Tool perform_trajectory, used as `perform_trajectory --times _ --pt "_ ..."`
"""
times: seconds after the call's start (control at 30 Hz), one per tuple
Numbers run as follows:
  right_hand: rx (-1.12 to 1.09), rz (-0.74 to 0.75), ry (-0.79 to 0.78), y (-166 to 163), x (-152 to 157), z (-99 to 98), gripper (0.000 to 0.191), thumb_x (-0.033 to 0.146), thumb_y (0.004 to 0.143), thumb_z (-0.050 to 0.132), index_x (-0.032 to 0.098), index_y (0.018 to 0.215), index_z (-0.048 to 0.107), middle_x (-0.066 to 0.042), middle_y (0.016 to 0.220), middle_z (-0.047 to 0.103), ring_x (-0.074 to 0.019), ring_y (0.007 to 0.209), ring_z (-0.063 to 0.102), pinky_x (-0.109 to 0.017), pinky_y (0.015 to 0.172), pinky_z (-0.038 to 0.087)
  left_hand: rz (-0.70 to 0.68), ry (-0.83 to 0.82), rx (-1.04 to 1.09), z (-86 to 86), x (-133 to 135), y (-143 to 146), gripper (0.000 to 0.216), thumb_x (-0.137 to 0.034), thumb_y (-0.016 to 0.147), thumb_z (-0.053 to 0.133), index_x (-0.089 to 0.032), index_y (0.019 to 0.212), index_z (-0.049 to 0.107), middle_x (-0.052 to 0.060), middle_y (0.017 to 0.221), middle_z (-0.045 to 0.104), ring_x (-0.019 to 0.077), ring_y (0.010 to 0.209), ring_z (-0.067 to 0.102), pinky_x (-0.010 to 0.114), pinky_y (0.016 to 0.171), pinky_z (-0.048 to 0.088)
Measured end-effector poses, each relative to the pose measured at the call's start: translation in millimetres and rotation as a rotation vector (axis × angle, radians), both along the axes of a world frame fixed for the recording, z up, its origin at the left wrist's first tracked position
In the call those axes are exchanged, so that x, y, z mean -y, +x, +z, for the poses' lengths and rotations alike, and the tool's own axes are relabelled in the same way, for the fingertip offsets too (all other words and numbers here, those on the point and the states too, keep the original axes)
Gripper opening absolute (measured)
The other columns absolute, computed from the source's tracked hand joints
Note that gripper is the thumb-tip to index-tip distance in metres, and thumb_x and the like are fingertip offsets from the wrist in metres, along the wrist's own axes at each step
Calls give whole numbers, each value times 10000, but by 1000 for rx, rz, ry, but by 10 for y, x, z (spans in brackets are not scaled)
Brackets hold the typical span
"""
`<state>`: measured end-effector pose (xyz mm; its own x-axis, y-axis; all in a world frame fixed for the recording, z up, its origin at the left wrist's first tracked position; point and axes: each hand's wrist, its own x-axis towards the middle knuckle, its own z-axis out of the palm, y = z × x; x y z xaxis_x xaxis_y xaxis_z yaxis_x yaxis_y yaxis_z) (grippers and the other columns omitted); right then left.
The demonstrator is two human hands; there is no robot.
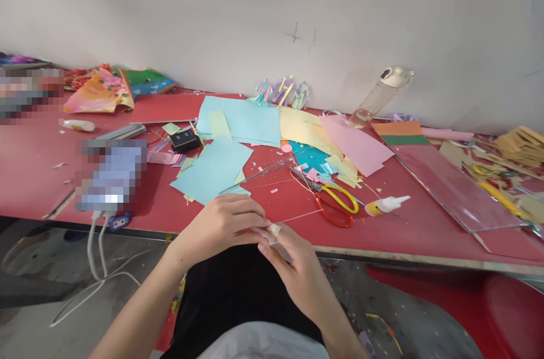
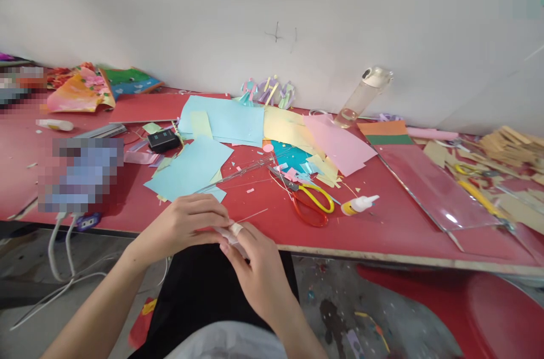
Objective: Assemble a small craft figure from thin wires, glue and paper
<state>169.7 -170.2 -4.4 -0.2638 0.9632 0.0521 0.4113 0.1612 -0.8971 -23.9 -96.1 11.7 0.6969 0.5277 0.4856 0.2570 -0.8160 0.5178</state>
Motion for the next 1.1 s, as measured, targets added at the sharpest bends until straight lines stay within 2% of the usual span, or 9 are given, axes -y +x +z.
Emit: perform_trajectory --times 0.23,0.37,0.5,0.7,0.9,1.1 --pt "-56 -2 -121 9 0 37 140 310 986 540 241 1059 639 -15 1013 679 -168 960 640 -251 854 487 7 -209 124 -45 67 32 160 -233 912 667 -158 1054 676 76 987 708 159 859 655 274 761 519" --pt "-75 -2 -198 19 0 34 146 344 983 545 235 1009 638 -1 936 672 -156 865 630 -243 791 492 -56 -258 205 -76 74 52 71 -146 909 660 -171 967 691 71 1015 722 155 905 668 277 816 522" --pt "-67 -15 -205 23 5 19 164 360 980 542 227 949 633 0 878 653 -157 820 609 -245 762 486 -83 -302 272 -100 78 60 69 -104 893 669 -165 914 692 78 993 723 162 919 669 286 827 527" --pt "-42 -6 -154 -6 -1 56 125 315 983 525 234 979 620 -8 963 671 -163 878 621 -248 778 473 -29 -395 331 -88 155 94 101 -93 916 624 -153 842 658 84 955 711 167 913 659 288 808 535" --pt "-29 -9 -226 9 10 92 147 332 977 534 226 961 633 -6 911 681 -164 831 639 -245 754 480 -5 -396 237 -78 192 117 94 -137 944 597 -164 867 643 79 984 709 168 955 643 284 818 522" --pt "-22 24 -270 56 20 78 165 335 963 566 229 1019 678 -7 892 694 -162 799 643 -249 745 487 -82 -323 126 -54 132 92 106 -174 962 578 -168 883 648 84 1019 704 162 901 641 280 792 505"
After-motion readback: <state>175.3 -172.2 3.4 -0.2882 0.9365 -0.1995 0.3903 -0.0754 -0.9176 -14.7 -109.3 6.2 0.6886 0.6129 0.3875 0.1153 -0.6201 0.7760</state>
